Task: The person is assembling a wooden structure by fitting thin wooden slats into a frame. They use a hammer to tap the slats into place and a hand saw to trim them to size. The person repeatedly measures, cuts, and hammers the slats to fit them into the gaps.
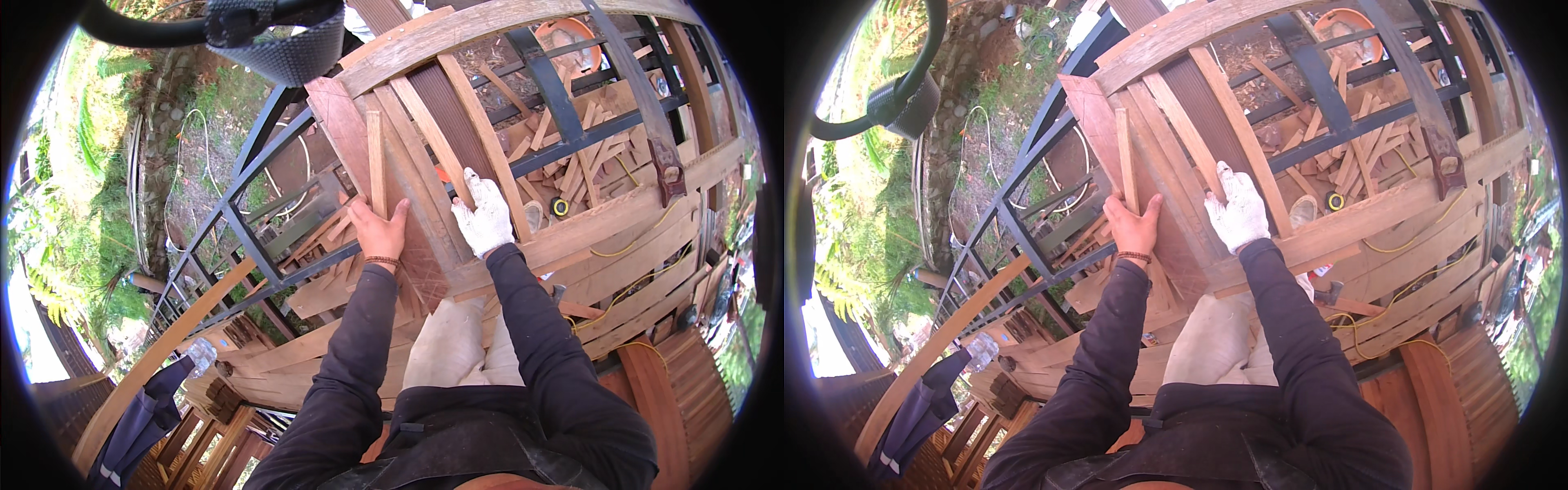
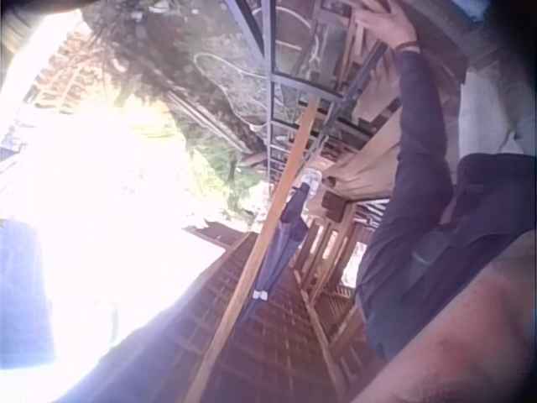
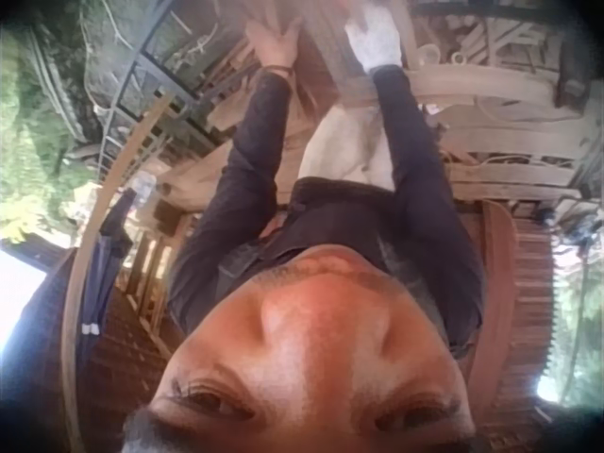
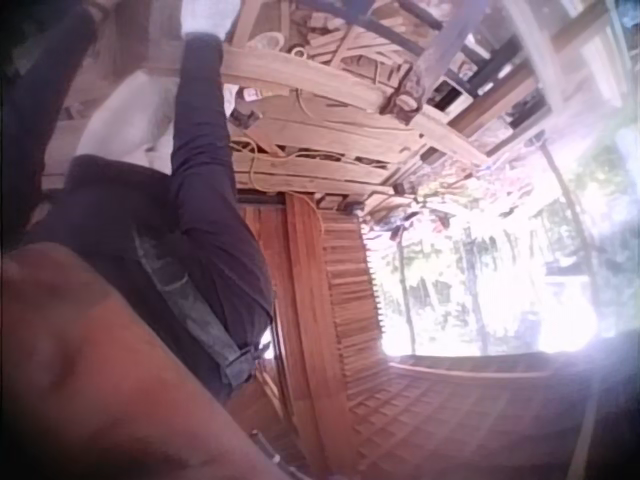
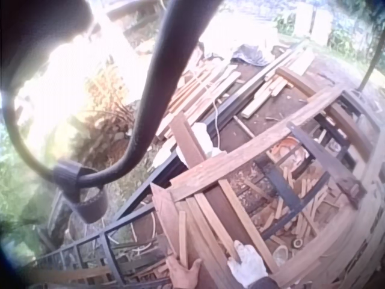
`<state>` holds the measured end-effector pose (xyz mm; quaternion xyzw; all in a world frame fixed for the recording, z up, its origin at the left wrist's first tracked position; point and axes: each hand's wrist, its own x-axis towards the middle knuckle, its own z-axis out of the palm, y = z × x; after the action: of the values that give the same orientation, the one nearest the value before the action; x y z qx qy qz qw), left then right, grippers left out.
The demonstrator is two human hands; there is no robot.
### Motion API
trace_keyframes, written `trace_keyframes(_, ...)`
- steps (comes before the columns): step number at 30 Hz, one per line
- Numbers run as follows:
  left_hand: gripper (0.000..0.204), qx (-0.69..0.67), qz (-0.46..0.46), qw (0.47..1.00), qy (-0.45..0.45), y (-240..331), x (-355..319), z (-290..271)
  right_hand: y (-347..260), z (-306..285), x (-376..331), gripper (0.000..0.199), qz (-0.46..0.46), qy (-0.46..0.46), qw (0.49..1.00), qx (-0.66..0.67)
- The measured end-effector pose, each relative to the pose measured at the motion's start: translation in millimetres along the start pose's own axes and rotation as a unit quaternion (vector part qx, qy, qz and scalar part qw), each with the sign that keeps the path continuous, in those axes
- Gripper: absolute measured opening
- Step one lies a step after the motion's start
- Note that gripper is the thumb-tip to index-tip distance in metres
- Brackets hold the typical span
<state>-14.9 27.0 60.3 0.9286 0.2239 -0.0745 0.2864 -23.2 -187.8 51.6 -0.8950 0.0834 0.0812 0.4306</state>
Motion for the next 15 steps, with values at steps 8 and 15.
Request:
trace_keyframes(8,0.085,0.012,0.000,1.000,-0.005,1.7,0.4,-1.3,-12.5,15.6,-8.3,0.061,-0.004,-0.008,1.000,0.003)
trace_keyframes(15,0.087,0.003,0.005,1.000,-0.009,-3.6,1.6,1.0,6.4,-3.6,4.9,0.058,0.007,-0.005,1.000,-0.012)
